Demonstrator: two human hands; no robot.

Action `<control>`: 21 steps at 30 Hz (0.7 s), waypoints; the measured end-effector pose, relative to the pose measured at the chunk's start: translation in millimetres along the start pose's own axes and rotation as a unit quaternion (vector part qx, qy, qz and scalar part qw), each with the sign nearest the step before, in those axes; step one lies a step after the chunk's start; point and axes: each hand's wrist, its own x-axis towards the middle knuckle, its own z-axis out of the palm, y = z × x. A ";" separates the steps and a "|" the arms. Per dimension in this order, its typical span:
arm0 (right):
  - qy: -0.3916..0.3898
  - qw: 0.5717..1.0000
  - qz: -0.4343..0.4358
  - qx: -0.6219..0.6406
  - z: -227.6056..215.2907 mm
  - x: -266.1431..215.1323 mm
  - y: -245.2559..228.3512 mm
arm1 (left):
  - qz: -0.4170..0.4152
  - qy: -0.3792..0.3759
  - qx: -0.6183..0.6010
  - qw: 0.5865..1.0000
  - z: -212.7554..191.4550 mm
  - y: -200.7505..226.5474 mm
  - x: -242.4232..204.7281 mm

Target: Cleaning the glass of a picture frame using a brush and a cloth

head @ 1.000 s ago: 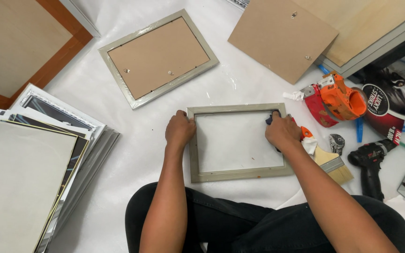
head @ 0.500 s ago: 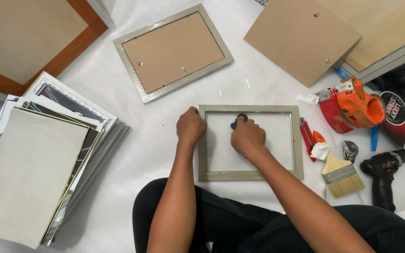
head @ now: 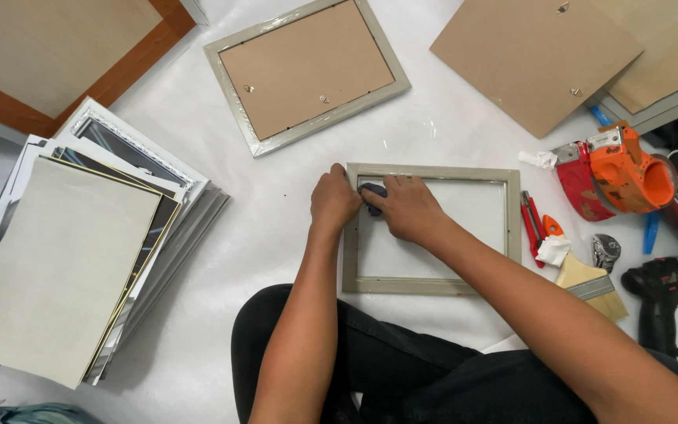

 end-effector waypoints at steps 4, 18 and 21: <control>-0.025 0.997 -0.051 -0.060 -5.5 -21.0 -7.1 | 0.009 -0.006 0.013 1.000 4.0 -1.3 -1.6; -0.093 0.963 -0.236 -0.088 1.1 -78.7 -31.5 | 0.014 0.006 0.031 0.999 6.5 1.9 -3.9; -0.076 0.965 -0.235 -0.092 7.4 -59.6 -17.6 | 0.015 0.006 0.036 0.999 6.3 1.2 1.3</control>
